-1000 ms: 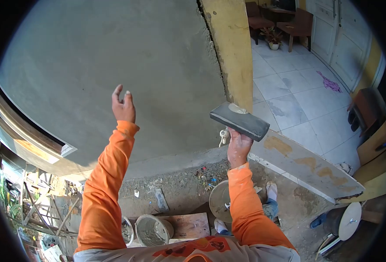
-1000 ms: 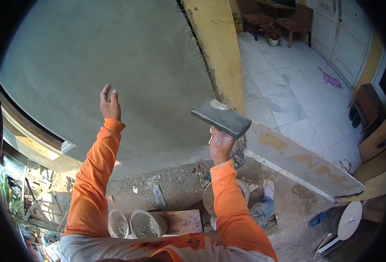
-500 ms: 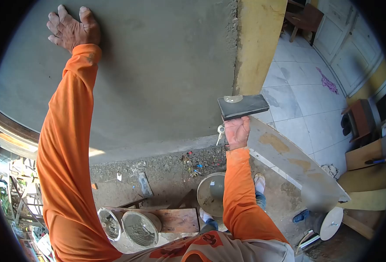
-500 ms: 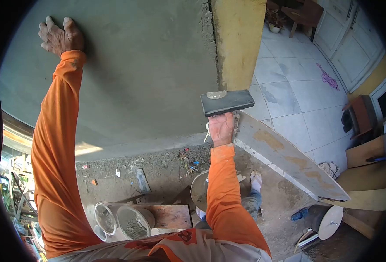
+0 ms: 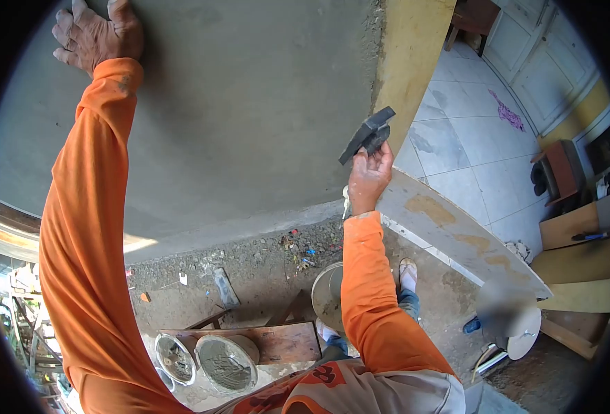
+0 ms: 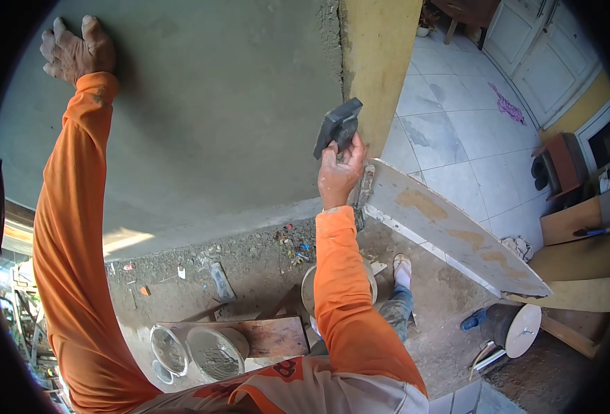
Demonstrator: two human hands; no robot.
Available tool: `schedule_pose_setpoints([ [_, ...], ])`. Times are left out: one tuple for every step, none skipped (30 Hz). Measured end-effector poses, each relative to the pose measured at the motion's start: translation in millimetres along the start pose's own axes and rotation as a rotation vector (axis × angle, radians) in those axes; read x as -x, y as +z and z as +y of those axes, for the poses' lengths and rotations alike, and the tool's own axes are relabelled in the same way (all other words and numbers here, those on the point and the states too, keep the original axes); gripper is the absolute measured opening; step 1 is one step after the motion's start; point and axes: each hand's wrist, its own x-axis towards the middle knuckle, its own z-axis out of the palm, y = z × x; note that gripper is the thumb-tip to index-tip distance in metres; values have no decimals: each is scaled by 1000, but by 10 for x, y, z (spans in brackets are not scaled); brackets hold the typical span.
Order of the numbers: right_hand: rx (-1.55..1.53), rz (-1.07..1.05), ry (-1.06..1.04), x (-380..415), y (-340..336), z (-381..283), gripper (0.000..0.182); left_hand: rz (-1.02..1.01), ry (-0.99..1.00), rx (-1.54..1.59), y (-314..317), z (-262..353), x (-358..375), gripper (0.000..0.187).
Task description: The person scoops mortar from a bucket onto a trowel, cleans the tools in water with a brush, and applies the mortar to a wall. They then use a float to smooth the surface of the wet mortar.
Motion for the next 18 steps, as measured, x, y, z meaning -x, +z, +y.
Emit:
schedule_pose_setpoints([
  [93,45,-83,-26,58,47,46,-3,3,6,3,-10,1,67],
  [95,54,-82,-46,123,45,46,1,12,-2,1,-14,6,68],
  [267,83,-151,-70,198,-1,47,6,21,-8,0,-7,10,68],
  [442,113,-218,-78,272,-45,48,2,22,3,-6,12,13,68],
  [478,124,-290,-72,359,-64,48,-1,22,2,-19,37,8,68],
  [517,132,-361,-34,448,-70,48,-4,21,-1,-24,53,8,68],
  [500,136,-328,48,531,-75,48,-22,24,-25,-20,23,9,69],
  [517,40,-343,151,555,-130,47,-24,22,-13,-17,32,17,69],
  [425,-86,-300,285,572,-223,48,-26,7,-14,-15,48,11,69],
  [440,-228,-212,397,532,-254,45,-29,-7,-19,-20,50,5,69],
  [177,-229,-62,519,471,-145,43,-87,-19,6,-32,29,0,71],
  [-90,-233,86,575,459,-99,41,-81,-19,3,-37,44,-5,71],
  [-179,-146,179,519,360,-50,37,-54,-25,20,-37,76,-6,69],
  [-264,-60,277,423,197,-73,33,-31,-31,35,-44,96,0,68],
  [-386,-5,343,319,35,17,31,-33,-32,23,-47,93,10,68],
  [-505,50,410,242,-84,125,28,-25,-12,31,-40,80,21,68],
  [-504,37,417,223,-110,131,28,-13,8,37,-34,67,22,68],
  [-552,86,502,214,-122,142,27,-13,5,22,-32,59,14,68],
])
